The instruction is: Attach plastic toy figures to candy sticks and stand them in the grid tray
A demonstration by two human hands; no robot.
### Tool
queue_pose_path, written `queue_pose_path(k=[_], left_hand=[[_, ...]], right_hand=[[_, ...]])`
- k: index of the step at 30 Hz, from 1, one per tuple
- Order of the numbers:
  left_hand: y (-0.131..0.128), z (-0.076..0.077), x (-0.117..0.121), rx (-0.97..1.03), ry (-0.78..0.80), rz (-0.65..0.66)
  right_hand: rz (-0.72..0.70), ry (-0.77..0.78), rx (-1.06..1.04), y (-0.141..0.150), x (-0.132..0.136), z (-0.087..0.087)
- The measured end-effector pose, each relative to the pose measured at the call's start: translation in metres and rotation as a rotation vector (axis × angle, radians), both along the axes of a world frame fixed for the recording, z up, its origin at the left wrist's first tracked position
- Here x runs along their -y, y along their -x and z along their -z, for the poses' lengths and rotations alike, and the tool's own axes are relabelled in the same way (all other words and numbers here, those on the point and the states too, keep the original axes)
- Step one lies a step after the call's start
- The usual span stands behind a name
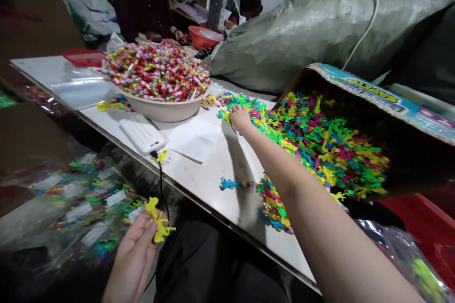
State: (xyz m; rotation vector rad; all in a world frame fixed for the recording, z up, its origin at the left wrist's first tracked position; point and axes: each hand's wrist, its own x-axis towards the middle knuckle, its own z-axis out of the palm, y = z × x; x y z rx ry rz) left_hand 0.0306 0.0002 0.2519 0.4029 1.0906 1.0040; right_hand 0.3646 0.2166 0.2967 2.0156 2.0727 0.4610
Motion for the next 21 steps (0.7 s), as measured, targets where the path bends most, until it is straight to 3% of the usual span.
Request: queue_pose_path(k=[6, 10, 15, 18, 21], left_hand=[[0.005, -0.015, 0.011, 0.023, -0.034, 0.067], [0.009, -0.027, 0.025, 0.013, -0.065, 0.003], [0.012, -0.041, 0.041, 0.025, -0.099, -0.099], [0.01, -0.048, 0.047, 0.043, -0.141, -0.076], [0.005, -0.058, 0.058, 0.059, -0.216, 0.008]], right_hand=[[0.0, -0.01, -0.061, 0.005, 0.008, -0.002], [0.04, -0.076, -0.165, 0.016, 0.017, -0.005], [0.19, -0.265, -0.42, 0.029, 0.031, -0.03], [0.303, -0.375, -0.678, 0.043, 0.059, -0.052], [0.276, -0.427, -1.042, 0.07, 0.12, -0.064]])
